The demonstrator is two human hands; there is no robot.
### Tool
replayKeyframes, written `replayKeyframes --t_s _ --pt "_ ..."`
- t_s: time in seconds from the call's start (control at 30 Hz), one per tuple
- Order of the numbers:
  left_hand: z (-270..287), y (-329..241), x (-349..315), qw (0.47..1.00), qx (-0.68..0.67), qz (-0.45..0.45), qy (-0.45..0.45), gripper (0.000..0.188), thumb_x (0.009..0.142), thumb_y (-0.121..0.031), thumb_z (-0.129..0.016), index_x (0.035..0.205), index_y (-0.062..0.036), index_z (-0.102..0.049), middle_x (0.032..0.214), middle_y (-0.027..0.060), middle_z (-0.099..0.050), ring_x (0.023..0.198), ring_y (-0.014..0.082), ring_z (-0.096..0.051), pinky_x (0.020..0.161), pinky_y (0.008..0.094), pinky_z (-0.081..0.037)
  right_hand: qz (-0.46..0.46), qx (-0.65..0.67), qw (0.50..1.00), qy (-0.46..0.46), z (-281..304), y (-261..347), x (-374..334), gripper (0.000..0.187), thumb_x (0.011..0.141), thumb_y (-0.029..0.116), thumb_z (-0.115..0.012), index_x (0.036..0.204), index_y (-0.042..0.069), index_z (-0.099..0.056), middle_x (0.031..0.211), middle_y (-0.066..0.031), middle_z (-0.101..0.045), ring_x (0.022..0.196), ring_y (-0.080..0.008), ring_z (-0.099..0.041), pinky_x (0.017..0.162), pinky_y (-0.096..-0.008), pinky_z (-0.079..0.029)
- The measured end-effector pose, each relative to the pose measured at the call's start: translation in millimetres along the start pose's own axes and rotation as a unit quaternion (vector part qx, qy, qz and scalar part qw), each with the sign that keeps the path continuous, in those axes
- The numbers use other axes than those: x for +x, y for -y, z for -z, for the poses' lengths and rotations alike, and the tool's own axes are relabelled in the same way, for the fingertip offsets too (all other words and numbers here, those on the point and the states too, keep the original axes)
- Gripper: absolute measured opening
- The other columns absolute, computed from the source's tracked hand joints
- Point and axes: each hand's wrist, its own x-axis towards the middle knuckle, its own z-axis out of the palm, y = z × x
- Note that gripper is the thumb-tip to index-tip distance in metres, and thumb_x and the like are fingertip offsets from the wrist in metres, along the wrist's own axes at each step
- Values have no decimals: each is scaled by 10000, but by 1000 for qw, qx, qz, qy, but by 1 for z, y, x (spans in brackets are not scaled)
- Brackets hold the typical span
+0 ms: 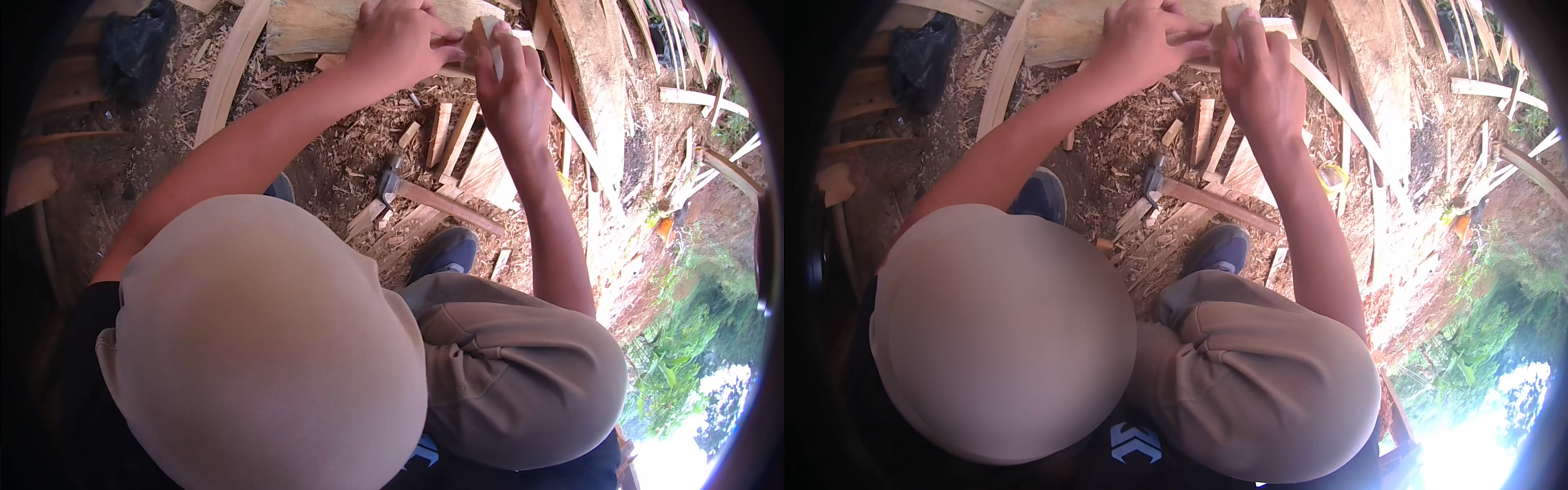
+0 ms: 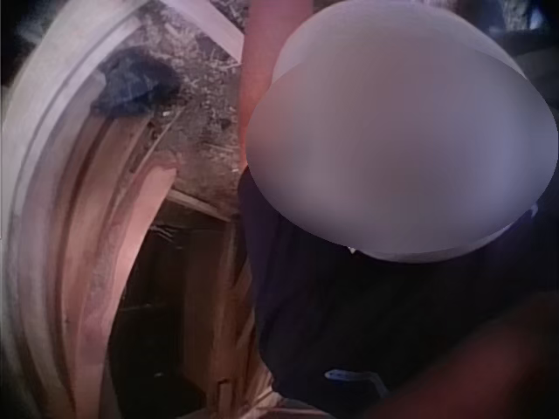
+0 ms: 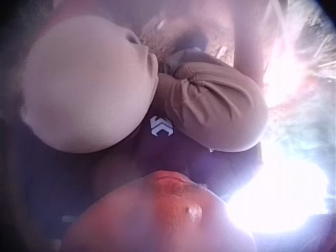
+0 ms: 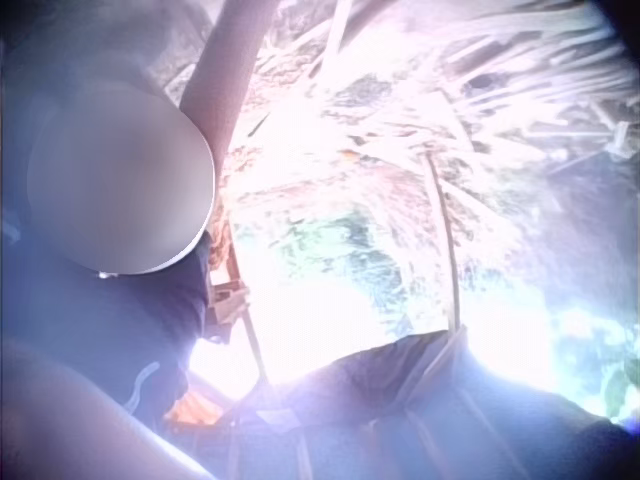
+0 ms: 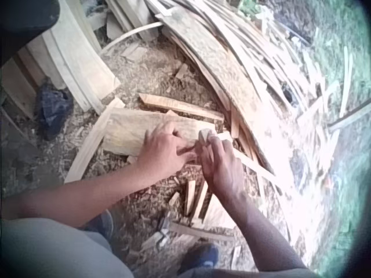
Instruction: The person uses a hammer to split small pieces of wood on a larger block. They repeatedly pick up wood pieces, position them, and strike them to create smaller slivers. The person also arranges the split pieces into a small stack.
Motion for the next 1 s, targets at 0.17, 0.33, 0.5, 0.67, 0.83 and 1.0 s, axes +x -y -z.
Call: replayKeyframes --t_s 0.17,0.33,0.5,0.67,0.83,1.0 --pt "4 -7 -2 999 -10 22 28 206 819 -312 -817 975 -178 -814 1043 95 -598 1100 307 -561 965 477 -418 21 4 1000 2 -4 -3 13 343 971 278 -674 1257 92 -637 1067 -192 -711 864 -392 -731 687 -439 -611" --pt "0 -6 -1 999 -17 25 20 227 818 -334 -817 1000 -198 -817 1055 98 -597 1111 310 -557 971 481 -412 40 29 998 -27 -5 -11 -5 346 958 313 -687 1237 119 -619 892 -171 -660 615 -360 -687 498 -450 -568" --pt "6 -6 0 998 -1 45 36 228 812 -333 -821 991 -193 -819 1063 100 -600 1124 304 -557 972 483 -412 -7 -24 999 35 2 7 11 328 976 285 -675 1248 105 -643 1021 -191 -701 826 -370 -726 648 -450 -605" --pt "7 -12 -4 997 -20 57 37 220 801 -333 -830 974 -197 -821 1073 102 -604 1115 312 -566 970 489 -417 1 9 999 31 0 0 10 362 991 323 -656 1264 87 -628 1025 -212 -695 836 -375 -725 636 -471 -600" --pt "1 -3 2 999 -13 35 14 194 798 -313 -832 964 -212 -825 1069 104 -606 1094 317 -579 965 492 -431 17 -41 999 13 1 -6 -10 326 957 247 -689 1247 105 -638 967 -176 -693 716 -329 -722 505 -400 -574" --pt "5 -7 -1 997 -19 60 39 203 797 -317 -836 972 -214 -827 1060 111 -602 1088 322 -580 959 487 -436 70 -26 996 45 0 2 14 347 986 237 -626 1302 100 -584 1033 -159 -636 793 -363 -652 580 -472 -564"
